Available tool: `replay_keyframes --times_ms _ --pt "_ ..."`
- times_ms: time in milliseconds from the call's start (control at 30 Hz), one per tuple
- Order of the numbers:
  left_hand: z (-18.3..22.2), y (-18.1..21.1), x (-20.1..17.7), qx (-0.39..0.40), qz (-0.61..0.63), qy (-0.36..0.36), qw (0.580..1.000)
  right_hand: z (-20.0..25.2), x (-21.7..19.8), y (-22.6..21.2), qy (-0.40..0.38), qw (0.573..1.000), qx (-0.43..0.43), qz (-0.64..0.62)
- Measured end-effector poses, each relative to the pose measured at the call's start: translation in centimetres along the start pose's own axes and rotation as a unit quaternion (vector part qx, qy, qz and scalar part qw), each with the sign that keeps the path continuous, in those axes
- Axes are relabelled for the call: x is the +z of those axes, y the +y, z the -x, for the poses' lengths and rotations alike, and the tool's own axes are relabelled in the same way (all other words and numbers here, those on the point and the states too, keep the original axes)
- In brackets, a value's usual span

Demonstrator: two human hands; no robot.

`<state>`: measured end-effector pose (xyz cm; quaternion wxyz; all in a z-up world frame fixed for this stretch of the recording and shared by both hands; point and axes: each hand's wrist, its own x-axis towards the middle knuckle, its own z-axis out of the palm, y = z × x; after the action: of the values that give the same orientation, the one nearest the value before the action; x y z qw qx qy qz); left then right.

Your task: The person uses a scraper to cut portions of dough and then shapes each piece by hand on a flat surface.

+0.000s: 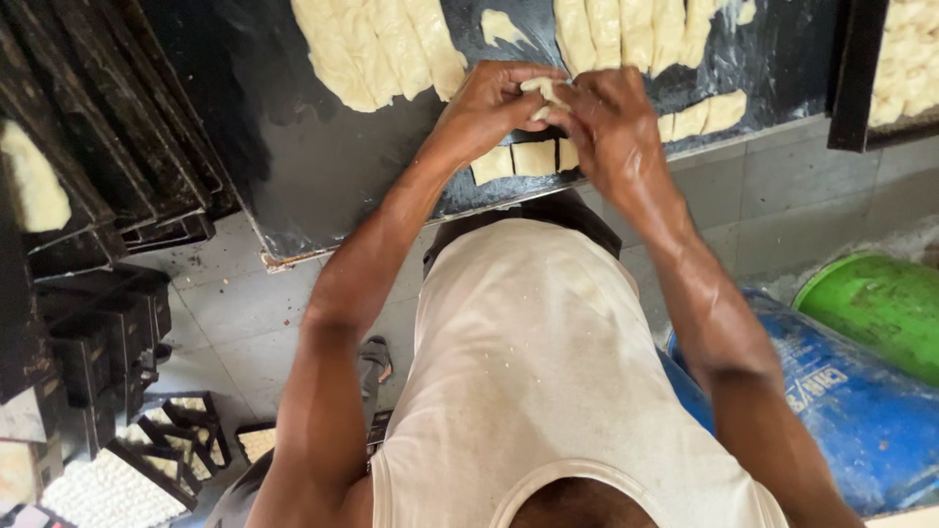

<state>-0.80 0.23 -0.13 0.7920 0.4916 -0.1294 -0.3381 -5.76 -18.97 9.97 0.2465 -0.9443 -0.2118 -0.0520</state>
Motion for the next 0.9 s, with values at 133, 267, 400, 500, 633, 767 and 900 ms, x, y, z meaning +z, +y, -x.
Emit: replay_keyframes --times_ms 133,267,400,500,633,767,900 --pt "0.7 0.2 1.3 -0.105 0.017 0.033 0.994 3.0 1.0 0.7 0.044 0.997 -0.058 0.01" --pt "0.6 0.5 4.9 0.1 0.007 -0.015 0.995 4.5 -0.2 4.4 0.064 0.936 0.192 -0.288" --pt "-3.0 1.2 7.2 0.066 -0.105 -0.004 0.992 3.1 -3.5 7.6 0.014 0.827 0.274 -0.49" --pt "-6.8 -0.2 8.9 -0.046 -0.261 0.015 0.964 4.9 -6.0 10.0 0.039 0.953 0.159 -0.254" --pt "-12.9 -1.6 11.7 -0.066 -0.015 0.004 0.998 8.4 -7.4 15.3 0.032 0.998 0.029 -0.041" --pt "-18.3 -2.3 15.4 -0.214 0.075 -0.032 0.973 11.2 -9.5 19.0 0.11 0.991 0.068 -0.038" --pt "-23.6 -1.3 20.9 -0.119 -0.195 -0.103 0.968 9.1 -15.8 23.2 0.192 0.913 0.262 -0.247"
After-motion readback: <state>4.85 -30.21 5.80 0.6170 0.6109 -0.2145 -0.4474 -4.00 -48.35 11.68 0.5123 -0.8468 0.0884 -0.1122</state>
